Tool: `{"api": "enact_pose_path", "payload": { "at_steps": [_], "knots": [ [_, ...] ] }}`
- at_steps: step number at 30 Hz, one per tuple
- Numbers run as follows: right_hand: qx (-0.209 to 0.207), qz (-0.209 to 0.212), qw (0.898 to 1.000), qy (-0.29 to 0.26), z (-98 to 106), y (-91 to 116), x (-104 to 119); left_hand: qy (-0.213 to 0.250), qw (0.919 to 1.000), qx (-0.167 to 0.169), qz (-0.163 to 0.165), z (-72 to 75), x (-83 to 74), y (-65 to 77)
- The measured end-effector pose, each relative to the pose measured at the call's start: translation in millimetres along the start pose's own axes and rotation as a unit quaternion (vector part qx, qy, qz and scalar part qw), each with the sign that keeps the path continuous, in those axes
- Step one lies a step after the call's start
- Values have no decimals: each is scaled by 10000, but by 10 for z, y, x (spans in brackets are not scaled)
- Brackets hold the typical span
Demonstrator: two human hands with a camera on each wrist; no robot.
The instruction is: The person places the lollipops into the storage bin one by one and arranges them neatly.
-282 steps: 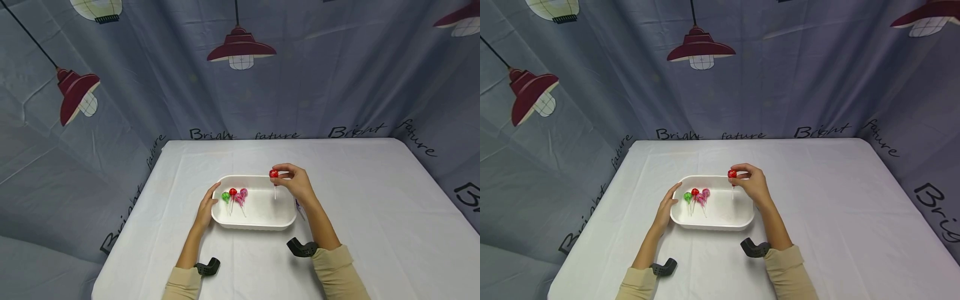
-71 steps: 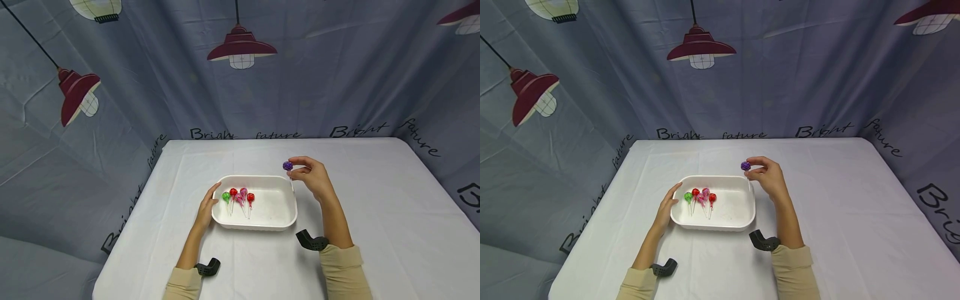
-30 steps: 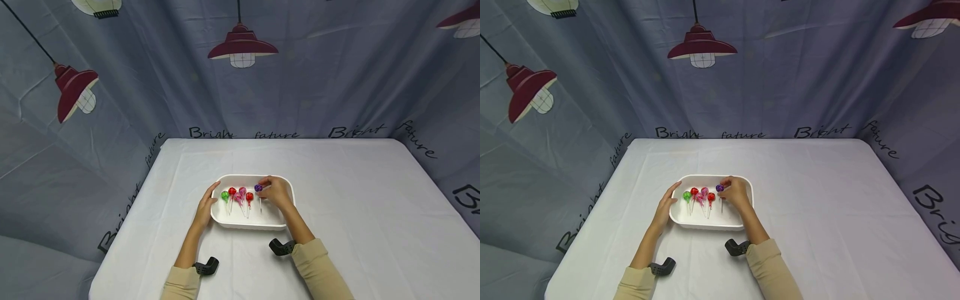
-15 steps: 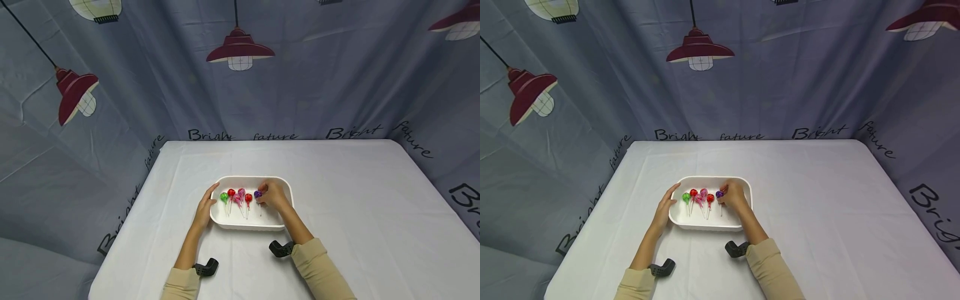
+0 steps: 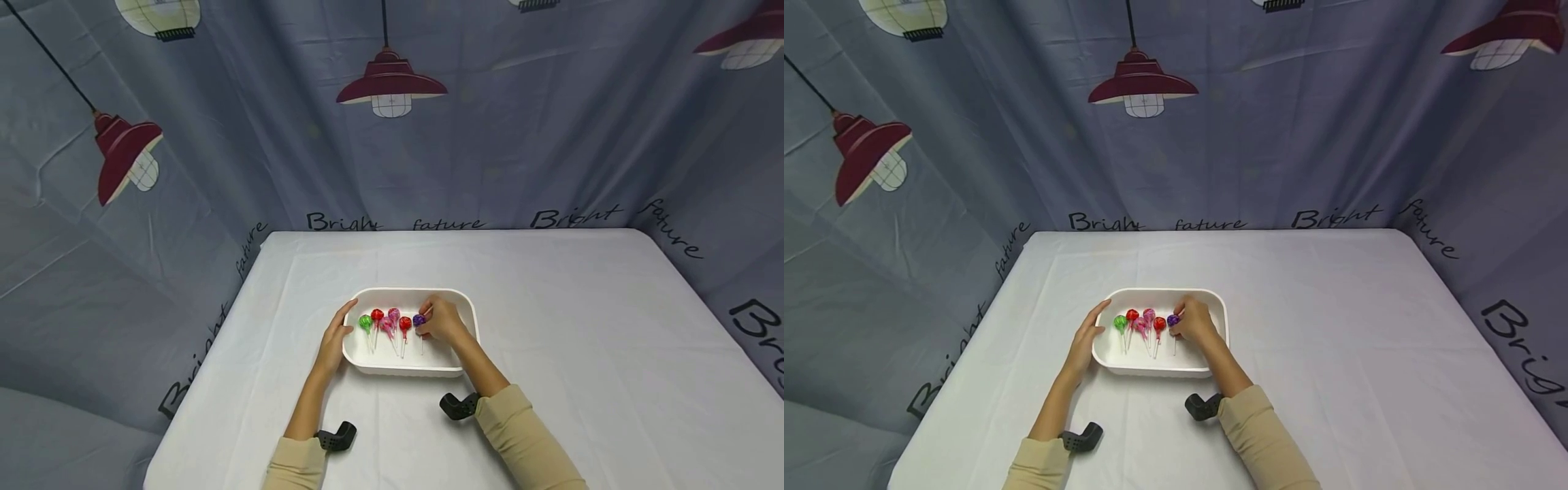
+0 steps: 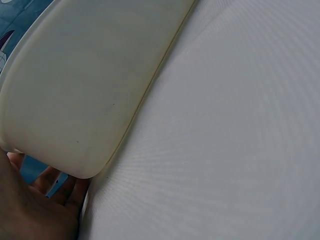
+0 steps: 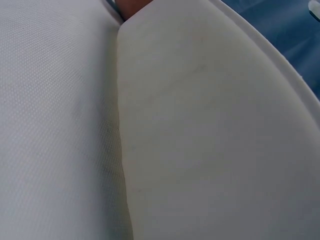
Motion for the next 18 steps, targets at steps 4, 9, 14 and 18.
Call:
{"api": "enact_pose_path", "payload": {
  "at_steps": [4, 9, 14, 18],
  "knots": [
    [-20, -46, 10000, 37, 12, -4, -3, 45, 10000, 12, -5, -5, -1, -12],
    [-39, -58, 9999, 90, 42, -3, -2, 103, 9999, 29, 28, -15, -3, -27],
    [-216, 302, 9942, 1009, 111, 30, 48, 141, 9997, 91, 171, -9, 14, -39],
    [-402, 810, 9825, 1626, 200, 114, 198, 228, 9992, 4, 334, 29, 233, -95]
  ]
}}
Point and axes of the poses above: each hand's wrist, its own y-axis away from the middle knuckle, its own z-axis out of the back of the hand, x = y × z, the point moved 6 cm from there along -y, towards the middle knuckle, and after that the axes turned 7 degrees about -y, right-handed, at the moved point
